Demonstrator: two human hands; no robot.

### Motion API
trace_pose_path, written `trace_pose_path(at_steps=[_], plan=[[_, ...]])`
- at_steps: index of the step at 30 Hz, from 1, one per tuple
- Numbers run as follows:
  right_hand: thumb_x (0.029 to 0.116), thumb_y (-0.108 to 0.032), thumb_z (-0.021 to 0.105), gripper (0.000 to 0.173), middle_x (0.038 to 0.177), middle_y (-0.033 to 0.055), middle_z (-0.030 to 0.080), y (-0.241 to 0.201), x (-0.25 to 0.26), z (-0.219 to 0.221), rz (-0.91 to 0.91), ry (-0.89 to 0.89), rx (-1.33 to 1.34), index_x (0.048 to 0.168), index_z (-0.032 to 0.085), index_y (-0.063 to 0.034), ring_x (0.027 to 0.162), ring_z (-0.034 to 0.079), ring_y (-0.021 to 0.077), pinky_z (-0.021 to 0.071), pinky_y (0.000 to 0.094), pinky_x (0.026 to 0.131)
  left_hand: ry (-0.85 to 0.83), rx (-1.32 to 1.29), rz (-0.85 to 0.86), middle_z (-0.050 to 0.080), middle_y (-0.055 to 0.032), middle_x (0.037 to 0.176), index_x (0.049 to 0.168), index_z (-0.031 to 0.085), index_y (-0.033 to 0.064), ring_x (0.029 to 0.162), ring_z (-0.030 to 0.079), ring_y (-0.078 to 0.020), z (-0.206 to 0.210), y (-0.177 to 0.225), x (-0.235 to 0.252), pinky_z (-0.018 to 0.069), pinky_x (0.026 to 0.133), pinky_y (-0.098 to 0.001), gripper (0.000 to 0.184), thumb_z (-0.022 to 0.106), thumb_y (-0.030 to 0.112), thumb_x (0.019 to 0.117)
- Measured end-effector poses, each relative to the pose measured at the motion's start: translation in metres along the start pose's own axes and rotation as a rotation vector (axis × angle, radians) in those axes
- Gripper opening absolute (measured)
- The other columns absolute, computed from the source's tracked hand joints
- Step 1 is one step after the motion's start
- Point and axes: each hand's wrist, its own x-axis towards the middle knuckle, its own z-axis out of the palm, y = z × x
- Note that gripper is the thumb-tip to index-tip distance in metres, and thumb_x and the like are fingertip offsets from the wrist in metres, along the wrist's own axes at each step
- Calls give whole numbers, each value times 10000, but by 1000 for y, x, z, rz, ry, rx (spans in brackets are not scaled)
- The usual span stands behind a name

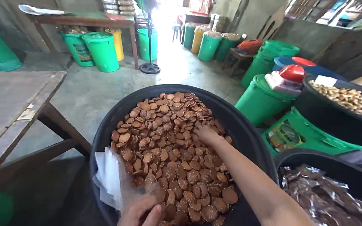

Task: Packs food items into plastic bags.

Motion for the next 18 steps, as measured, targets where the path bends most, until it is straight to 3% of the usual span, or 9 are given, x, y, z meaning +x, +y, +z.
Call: trace_pose_path(at_steps=[3,5,8,10,12,14,16,18], plan=[[1030,-125,572,467,1593,287,355,5,1,-2,3,0,33,1455,490,52,1451,381,477,343,613,1165,135,-112,169,615,-24,907,851,681,10,724,580,-10,8,7,37,516,642,-185,231,529,133,975],[1032,-147,583,449,1426,293,533,5,-4,-7,19,47,132,1420,485,56,1330,532,449,416,600,1104,189,-191,266,646,10,950,967,694,14,717,580,49,8,33,65,505,615,-134,212,510,118,989],[1031,-142,600,413,1286,316,606,-5,-30,-23,-51,114,384,1353,518,103,1225,599,425,438,553,1076,237,-299,305,640,34,852,1005,678,-17,699,589,38,3,73,102,515,642,-153,215,488,85,1006],[1030,-157,604,428,1265,316,610,-10,-45,-19,-109,46,484,1354,519,109,1184,611,410,455,541,1056,293,-362,284,641,23,791,943,684,-13,686,605,13,4,77,122,529,656,-171,181,535,66,1007],[1042,-165,575,450,1306,316,597,-17,-57,-4,-86,-136,358,1420,498,66,1212,599,436,448,587,1057,368,-342,253,598,30,709,849,649,38,621,577,-4,6,66,140,507,604,-173,160,584,57,994],[1032,-152,574,519,1393,309,559,-28,-66,12,19,-321,84,1507,420,-13,1287,562,478,437,648,1064,432,-227,173,584,8,712,832,611,50,630,583,-42,4,53,150,513,611,-205,150,628,67,980],[1013,-127,613,583,1441,320,517,-36,-72,16,57,-368,-43,1540,385,-24,1330,517,506,407,674,1079,460,-138,100,574,-51,804,915,580,10,715,572,-113,-1,42,154,491,675,-286,95,639,53,975],[1013,-156,620,455,1377,320,565,-37,-73,5,56,-295,-23,1439,530,-22,1286,542,516,418,691,1047,486,-116,75,621,-68,914,1093,563,22,773,622,-123,-5,32,157,534,712,-302,122,620,51,989]])
